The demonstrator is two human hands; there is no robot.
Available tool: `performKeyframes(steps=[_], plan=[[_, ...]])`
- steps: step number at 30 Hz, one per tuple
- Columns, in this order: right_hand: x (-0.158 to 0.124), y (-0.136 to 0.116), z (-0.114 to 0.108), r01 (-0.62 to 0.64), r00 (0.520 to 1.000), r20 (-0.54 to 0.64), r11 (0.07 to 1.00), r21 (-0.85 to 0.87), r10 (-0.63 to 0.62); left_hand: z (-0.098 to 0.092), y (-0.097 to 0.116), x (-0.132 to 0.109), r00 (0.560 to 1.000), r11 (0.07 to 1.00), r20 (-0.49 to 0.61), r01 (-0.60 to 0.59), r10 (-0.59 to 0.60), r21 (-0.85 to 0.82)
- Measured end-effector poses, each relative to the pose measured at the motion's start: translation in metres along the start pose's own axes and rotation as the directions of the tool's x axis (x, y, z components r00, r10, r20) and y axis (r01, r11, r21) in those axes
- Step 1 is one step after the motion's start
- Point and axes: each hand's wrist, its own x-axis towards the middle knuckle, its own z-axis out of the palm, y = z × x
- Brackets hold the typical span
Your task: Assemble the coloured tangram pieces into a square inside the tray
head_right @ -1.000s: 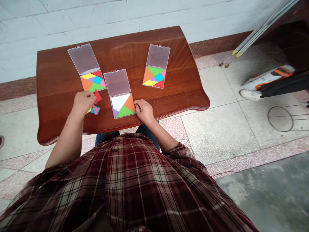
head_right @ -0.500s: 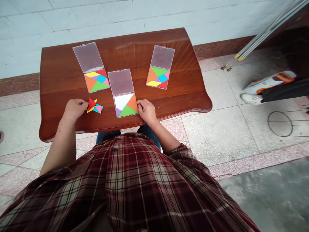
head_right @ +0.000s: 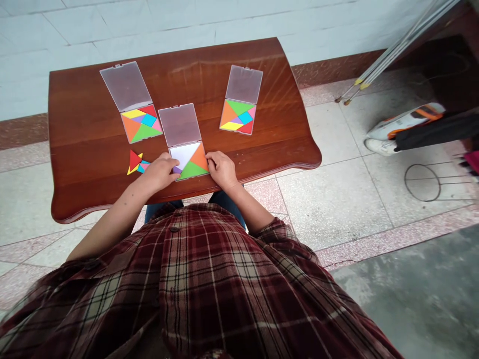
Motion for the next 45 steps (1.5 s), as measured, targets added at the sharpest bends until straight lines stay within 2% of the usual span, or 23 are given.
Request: performKeyframes(steps=[7, 16, 19, 23, 29, 31, 34, 37, 41, 45], plan=[[0.000, 0.000, 0.002, 0.021, 0.999, -0.029, 1.000, 0.001, -0.021, -0.009, -0.001, 0.008, 0.988, 0.985, 0.152, 0.002, -0.028, 0.172], [0.000, 0.002, 0.002, 0.027, 0.999, -0.024, 1.000, -0.002, -0.027, -0.014, -0.003, 0.016, 0.982, 0.982, 0.185, -0.060, 0.026, 0.177], [0.000, 0.001, 0.003, 0.016, 0.999, -0.031, 1.000, 0.000, -0.016, -0.019, -0.001, 0.019, 0.973, 0.971, 0.215, -0.132, 0.088, 0.199], [0.002, 0.003, 0.003, 0.004, 1.000, -0.018, 1.000, 0.026, -0.004, -0.026, 0.002, 0.024, 0.936, 0.941, 0.297, -0.260, 0.190, 0.216], [-0.004, -0.005, -0.003, 0.058, 0.997, -0.058, 0.993, 0.106, -0.052, -0.026, 0.001, 0.027, 0.901, 0.901, 0.364, -0.344, 0.237, 0.263], [-0.013, -0.015, -0.003, 0.116, 0.993, -0.008, 0.985, 0.132, -0.115, -0.026, 0.002, 0.027, 0.897, 0.897, 0.379, -0.346, 0.230, 0.275], [-0.028, -0.031, 0.001, 0.202, 0.960, 0.175, 0.972, 0.117, -0.220, -0.029, 0.004, 0.027, 0.891, 0.905, 0.385, -0.350, 0.242, 0.240], [-0.035, -0.041, 0.010, 0.232, 0.929, 0.298, 0.973, -0.008, -0.220, -0.033, 0.007, 0.028, 0.879, 0.911, 0.391, -0.367, 0.273, 0.187], [-0.032, -0.043, 0.017, 0.191, 0.932, 0.328, 0.977, -0.089, -0.152, -0.032, 0.006, 0.029, 0.876, 0.935, 0.406, -0.334, 0.261, 0.119], [-0.031, -0.042, 0.016, 0.186, 0.944, 0.292, 0.978, -0.093, -0.152, -0.031, -0.001, 0.029, 0.908, 0.951, 0.300, -0.309, 0.292, 0.012]])
